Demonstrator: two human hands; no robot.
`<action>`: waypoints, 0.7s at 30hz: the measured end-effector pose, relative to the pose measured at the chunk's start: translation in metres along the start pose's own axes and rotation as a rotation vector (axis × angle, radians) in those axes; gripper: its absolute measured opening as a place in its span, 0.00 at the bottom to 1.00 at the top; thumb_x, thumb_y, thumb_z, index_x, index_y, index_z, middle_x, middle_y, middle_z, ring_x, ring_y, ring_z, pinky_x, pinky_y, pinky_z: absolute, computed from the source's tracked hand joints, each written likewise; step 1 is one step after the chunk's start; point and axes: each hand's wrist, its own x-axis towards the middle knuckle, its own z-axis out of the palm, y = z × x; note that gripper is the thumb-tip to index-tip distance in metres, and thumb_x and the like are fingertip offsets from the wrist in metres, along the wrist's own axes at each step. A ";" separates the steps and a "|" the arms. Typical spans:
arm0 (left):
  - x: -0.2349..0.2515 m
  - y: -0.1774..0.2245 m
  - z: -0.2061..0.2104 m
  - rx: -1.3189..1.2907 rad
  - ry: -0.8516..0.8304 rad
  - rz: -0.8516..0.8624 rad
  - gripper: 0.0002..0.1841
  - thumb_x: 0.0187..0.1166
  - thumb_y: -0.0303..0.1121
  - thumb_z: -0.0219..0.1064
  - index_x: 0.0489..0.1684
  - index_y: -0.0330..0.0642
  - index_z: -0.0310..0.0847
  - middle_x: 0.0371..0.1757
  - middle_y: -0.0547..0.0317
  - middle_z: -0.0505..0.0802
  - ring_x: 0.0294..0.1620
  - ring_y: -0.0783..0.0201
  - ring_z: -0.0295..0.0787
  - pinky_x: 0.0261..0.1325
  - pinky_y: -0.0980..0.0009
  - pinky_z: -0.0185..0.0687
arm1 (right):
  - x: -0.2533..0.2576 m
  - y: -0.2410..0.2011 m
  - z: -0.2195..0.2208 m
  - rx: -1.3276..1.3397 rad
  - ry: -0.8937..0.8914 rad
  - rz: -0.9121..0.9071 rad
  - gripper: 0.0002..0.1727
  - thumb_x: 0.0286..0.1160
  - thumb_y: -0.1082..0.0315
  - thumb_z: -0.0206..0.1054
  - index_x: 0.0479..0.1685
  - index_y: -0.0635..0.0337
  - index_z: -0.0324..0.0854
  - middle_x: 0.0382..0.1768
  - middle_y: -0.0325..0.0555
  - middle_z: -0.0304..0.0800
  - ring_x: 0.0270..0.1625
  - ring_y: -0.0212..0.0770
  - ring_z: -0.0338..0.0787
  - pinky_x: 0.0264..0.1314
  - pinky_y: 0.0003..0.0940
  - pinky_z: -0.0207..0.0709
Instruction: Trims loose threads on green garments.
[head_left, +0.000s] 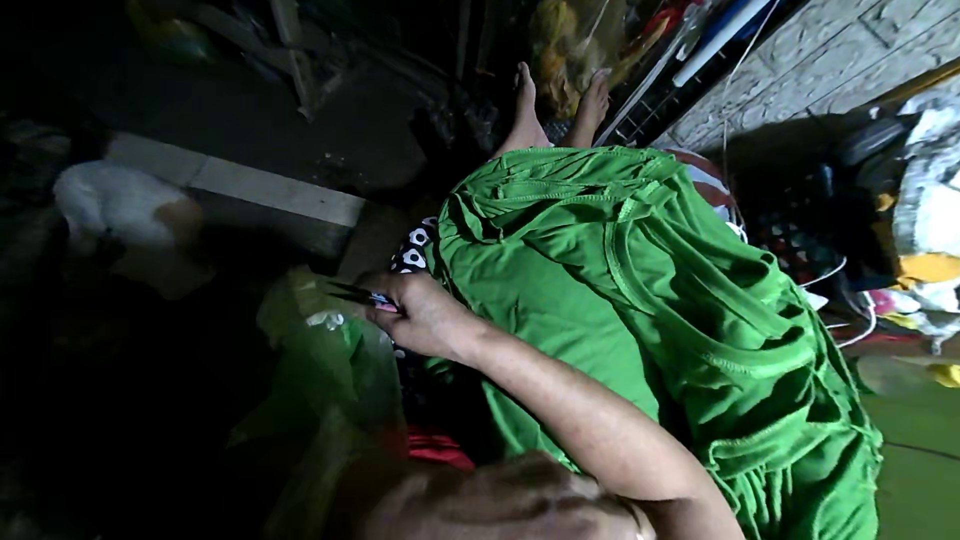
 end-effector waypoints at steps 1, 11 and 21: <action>-0.007 -0.002 -0.004 0.048 0.041 -0.066 0.14 0.89 0.34 0.57 0.36 0.41 0.86 0.36 0.48 0.92 0.37 0.52 0.93 0.39 0.60 0.85 | -0.003 -0.001 -0.003 0.014 0.032 0.009 0.14 0.85 0.73 0.61 0.62 0.70 0.84 0.40 0.59 0.90 0.40 0.49 0.89 0.47 0.48 0.82; -0.127 -0.099 -0.058 0.415 0.390 -1.208 0.15 0.90 0.29 0.58 0.53 0.22 0.83 0.48 0.23 0.89 0.52 0.23 0.86 0.57 0.24 0.73 | -0.019 0.002 -0.033 0.177 0.370 -0.086 0.11 0.83 0.78 0.58 0.55 0.75 0.81 0.38 0.55 0.87 0.38 0.41 0.86 0.46 0.38 0.80; -0.170 -0.134 -0.089 0.437 0.398 -1.072 0.27 0.87 0.52 0.57 0.54 0.34 0.87 0.61 0.36 0.90 0.68 0.38 0.85 0.72 0.33 0.71 | -0.100 0.004 -0.115 -0.023 0.601 -0.084 0.13 0.87 0.70 0.58 0.63 0.66 0.76 0.46 0.35 0.87 0.35 0.19 0.82 0.35 0.17 0.76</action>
